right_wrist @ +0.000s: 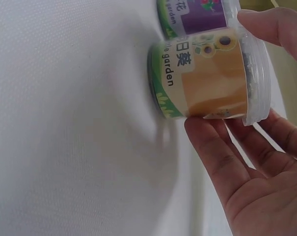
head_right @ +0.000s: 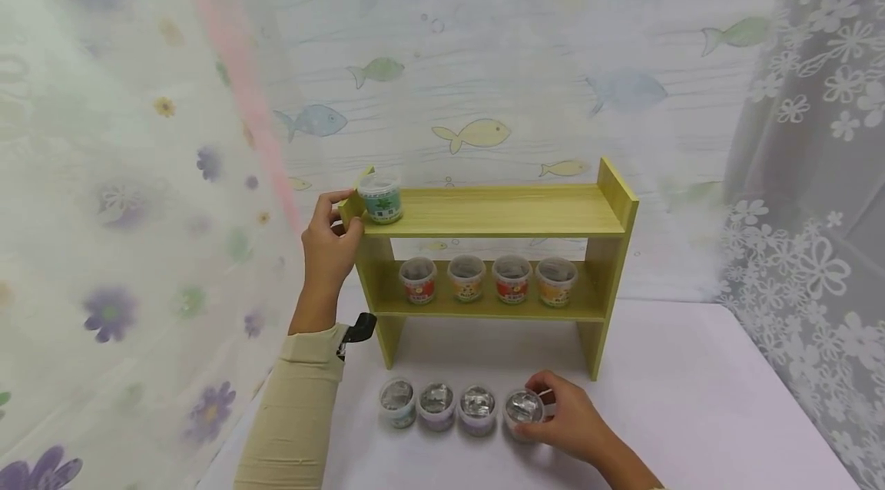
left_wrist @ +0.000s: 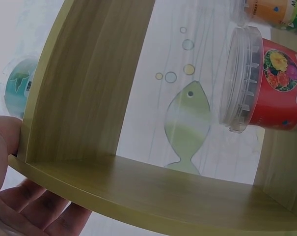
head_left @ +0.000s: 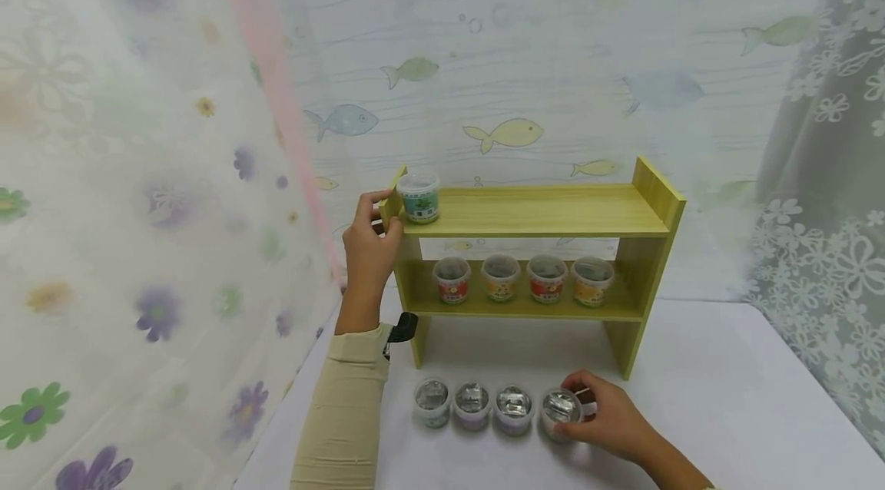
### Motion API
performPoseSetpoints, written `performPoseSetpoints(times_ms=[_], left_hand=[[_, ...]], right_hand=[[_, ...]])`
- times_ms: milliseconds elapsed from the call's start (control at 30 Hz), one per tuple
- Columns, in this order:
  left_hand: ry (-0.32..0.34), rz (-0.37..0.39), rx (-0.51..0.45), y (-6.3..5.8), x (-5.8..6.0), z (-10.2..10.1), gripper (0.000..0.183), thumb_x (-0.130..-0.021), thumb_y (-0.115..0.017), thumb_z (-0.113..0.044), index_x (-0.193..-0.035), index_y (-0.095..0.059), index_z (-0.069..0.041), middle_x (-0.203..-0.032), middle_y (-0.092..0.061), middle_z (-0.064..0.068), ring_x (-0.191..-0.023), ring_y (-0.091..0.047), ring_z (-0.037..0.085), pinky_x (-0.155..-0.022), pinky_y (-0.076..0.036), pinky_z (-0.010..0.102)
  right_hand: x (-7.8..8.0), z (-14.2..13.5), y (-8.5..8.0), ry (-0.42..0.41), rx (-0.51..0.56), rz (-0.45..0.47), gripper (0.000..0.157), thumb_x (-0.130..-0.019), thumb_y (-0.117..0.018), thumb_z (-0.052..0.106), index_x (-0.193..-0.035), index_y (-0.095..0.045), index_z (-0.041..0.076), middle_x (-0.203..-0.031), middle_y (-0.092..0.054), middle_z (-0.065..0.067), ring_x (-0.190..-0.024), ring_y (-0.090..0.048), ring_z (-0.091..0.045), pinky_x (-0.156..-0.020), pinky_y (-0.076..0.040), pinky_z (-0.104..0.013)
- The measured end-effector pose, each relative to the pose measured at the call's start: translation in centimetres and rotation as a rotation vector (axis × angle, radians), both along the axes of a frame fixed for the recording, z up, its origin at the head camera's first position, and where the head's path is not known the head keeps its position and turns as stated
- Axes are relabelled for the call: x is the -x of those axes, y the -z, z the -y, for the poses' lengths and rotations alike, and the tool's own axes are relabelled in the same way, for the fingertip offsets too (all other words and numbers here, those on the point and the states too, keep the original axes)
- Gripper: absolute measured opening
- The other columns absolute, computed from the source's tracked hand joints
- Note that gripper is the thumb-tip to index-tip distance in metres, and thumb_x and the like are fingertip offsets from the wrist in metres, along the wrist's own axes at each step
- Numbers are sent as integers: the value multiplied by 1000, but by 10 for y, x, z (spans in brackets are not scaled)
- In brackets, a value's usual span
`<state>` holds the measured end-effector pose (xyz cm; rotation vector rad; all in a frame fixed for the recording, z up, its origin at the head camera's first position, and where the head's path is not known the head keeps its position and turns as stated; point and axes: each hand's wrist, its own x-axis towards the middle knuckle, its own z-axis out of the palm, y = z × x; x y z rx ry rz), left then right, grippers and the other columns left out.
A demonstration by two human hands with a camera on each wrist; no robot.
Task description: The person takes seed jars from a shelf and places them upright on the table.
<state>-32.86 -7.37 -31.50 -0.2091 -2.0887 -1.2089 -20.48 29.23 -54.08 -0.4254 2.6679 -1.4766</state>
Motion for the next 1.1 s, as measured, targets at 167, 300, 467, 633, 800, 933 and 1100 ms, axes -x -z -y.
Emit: performPoseSetpoints(times_ms=[167, 300, 467, 633, 800, 933, 1100], left_hand=[[7, -7, 6, 0, -1, -2, 41, -99, -60, -15, -138, -59, -28, -114, -72, 17, -97, -77, 34, -73, -63, 48], [20, -9, 1, 1, -3, -4, 41, -99, -60, -14, -137, -59, -28, -112, -73, 16, -97, -77, 34, -71, -63, 48], [21, -5, -2, 1, -3, -4, 41, -98, -60, -13, -137, -59, -27, -113, -73, 17, -96, -77, 34, -73, -63, 48], [6, -15, -6, 0, -3, -2, 41, -98, -61, -13, -136, -59, -28, -113, -74, 17, -95, -77, 34, -73, -63, 48], [0, -18, 2, 0, -2, 0, 41, -98, -60, -14, -136, -59, -27, -113, -74, 17, -95, -77, 34, -74, -64, 48], [-6, -16, 3, 0, -2, 0, 41, -98, -60, -14, -136, -60, -27, -113, -74, 17, -95, -77, 34, -74, -64, 48], [-13, -17, 2, -1, -3, -1, 40, -97, -61, -13, -136, -60, -26, -114, -74, 18, -95, -77, 35, -76, -64, 48]], right_hand=[[-1, 2, 0, 1, 5, 0, 62, -72, -95, 31, -118, -61, 8, -116, -68, -10, -104, -68, -27, -73, -59, -22], [-3, 3, 1, 7, 6, 11, 63, -72, -95, 30, -119, -61, 7, -116, -68, -11, -103, -68, -27, -73, -59, -22], [-5, 3, 2, 11, 8, 19, 62, -72, -94, 30, -119, -61, 8, -116, -68, -10, -103, -69, -26, -73, -59, -24], [-3, 4, 3, 0, 20, 14, 62, -74, -94, 31, -121, -61, 9, -119, -68, -11, -104, -69, -27, -74, -59, -24], [-1, 5, -2, 0, 7, -3, 66, -73, -94, 34, -125, -61, 9, -123, -67, -9, -110, -67, -28, -76, -59, -26], [1, 5, -9, -4, -13, -30, 67, -74, -93, 34, -127, -62, 7, -123, -68, -10, -112, -66, -30, -79, -60, -32], [5, 6, -23, -15, -30, -62, 66, -77, -92, 34, -128, -62, 8, -126, -67, -13, -114, -66, -32, -83, -60, -36]])
